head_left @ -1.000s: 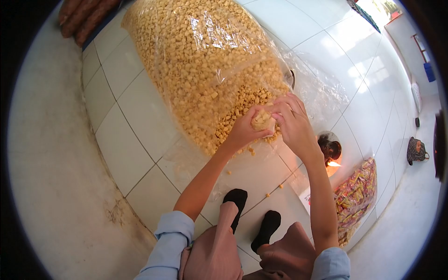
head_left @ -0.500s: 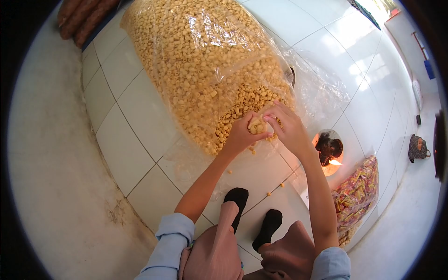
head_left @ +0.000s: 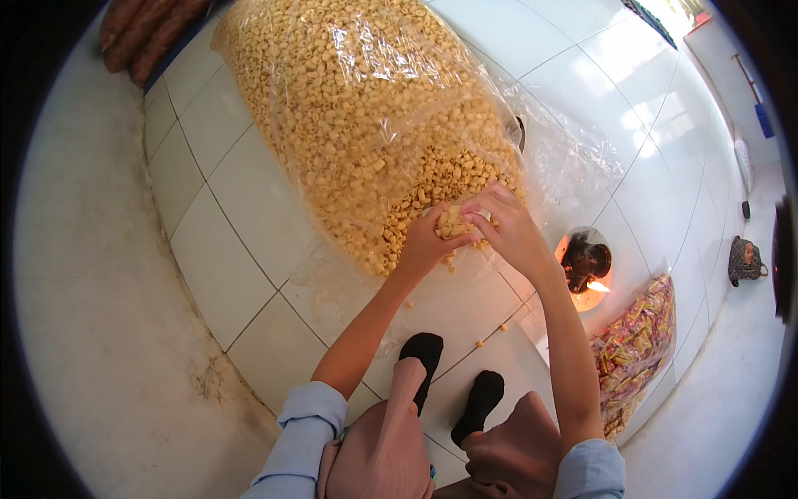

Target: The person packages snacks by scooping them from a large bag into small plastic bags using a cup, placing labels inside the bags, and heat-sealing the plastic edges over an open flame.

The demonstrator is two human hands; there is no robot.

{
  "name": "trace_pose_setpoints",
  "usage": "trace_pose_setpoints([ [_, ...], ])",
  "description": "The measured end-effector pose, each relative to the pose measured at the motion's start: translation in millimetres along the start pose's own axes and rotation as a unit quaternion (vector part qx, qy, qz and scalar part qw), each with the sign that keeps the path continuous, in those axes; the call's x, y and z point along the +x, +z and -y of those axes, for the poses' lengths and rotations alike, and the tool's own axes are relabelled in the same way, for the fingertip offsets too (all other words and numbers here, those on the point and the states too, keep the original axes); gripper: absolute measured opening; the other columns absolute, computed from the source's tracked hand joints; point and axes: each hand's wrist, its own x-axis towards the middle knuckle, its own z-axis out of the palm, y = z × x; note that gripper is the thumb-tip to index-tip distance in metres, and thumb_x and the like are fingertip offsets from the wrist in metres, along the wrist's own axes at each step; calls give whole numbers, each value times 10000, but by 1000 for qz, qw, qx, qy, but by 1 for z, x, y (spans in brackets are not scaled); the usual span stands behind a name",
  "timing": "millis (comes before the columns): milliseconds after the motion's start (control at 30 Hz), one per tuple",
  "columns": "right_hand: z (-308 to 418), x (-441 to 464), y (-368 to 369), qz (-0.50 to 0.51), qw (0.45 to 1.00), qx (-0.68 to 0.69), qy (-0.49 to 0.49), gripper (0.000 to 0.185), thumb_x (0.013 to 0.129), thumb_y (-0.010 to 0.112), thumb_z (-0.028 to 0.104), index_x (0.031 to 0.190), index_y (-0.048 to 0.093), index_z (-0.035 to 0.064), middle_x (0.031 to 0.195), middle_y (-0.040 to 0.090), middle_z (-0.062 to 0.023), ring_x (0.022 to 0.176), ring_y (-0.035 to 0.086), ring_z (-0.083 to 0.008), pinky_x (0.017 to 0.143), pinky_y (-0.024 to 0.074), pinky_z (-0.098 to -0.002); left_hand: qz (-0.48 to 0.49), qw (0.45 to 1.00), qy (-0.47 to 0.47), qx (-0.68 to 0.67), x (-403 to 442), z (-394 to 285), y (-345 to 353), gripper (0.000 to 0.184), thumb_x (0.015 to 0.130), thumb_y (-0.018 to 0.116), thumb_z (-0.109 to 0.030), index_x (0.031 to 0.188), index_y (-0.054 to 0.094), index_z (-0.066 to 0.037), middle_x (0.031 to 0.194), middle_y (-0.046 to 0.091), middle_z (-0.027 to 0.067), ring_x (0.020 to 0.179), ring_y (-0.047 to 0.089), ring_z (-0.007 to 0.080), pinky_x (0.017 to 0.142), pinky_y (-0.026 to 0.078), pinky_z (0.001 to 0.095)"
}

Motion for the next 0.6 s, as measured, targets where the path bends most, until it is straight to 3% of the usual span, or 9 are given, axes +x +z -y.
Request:
trace_pose_setpoints([
  [67, 3, 1, -1, -11, 999, -9, -44, 104, 778, 584, 121, 847, 578, 44, 807, 538, -71, 833, 484, -230, 756, 406, -325, 2, 1000, -14, -1, 0, 1, 0, 422, 607, 807, -251, 828, 497, -68, 686, 515, 8, 615, 460, 74, 534, 395, 243],
  [267, -13, -2, 3, -11, 997, -49, -50, 52, 786, 587, 57, 830, 571, 34, 773, 541, -68, 786, 492, -232, 715, 405, -313, 16, 998, -17, -53, -3, 8, 3, 367, 674, 766, -212, 893, 517, -53, 747, 551, 16, 652, 498, 69, 571, 406, 219],
  [333, -17, -4, 2, -8, 1000, -25, -15, 51, 780, 578, 60, 824, 565, 38, 780, 551, -63, 810, 490, -225, 741, 406, -318, 79, 970, -87, -213, -4, 8, 4, 420, 736, 700, -86, 1094, 483, -41, 956, 566, 29, 846, 559, 91, 716, 466, 221],
  [500, -13, -13, -4, -29, 999, 17, 26, 53, 765, 585, 81, 805, 568, 51, 780, 571, -47, 883, 484, -221, 786, 408, -328, 110, 971, -71, -200, -2, 13, 6, 442, 755, 681, -79, 1134, 456, -45, 977, 566, 24, 851, 560, 84, 743, 460, 219],
  [567, -7, -16, -10, -66, 997, -50, -7, 73, 757, 606, 111, 801, 583, 57, 784, 578, -38, 916, 474, -231, 819, 396, -332, 110, 969, -54, -215, -3, 12, 11, 446, 747, 691, -88, 1125, 457, -51, 977, 569, 26, 844, 558, 80, 742, 459, 218],
  [600, -8, -18, -13, -69, 996, -53, -7, 73, 757, 606, 111, 801, 583, 57, 784, 578, -38, 916, 474, -231, 819, 396, -332, 98, 983, -61, -145, -5, 8, 11, 448, 731, 711, -121, 1102, 466, -62, 889, 557, 8, 772, 541, 66, 690, 443, 202],
])
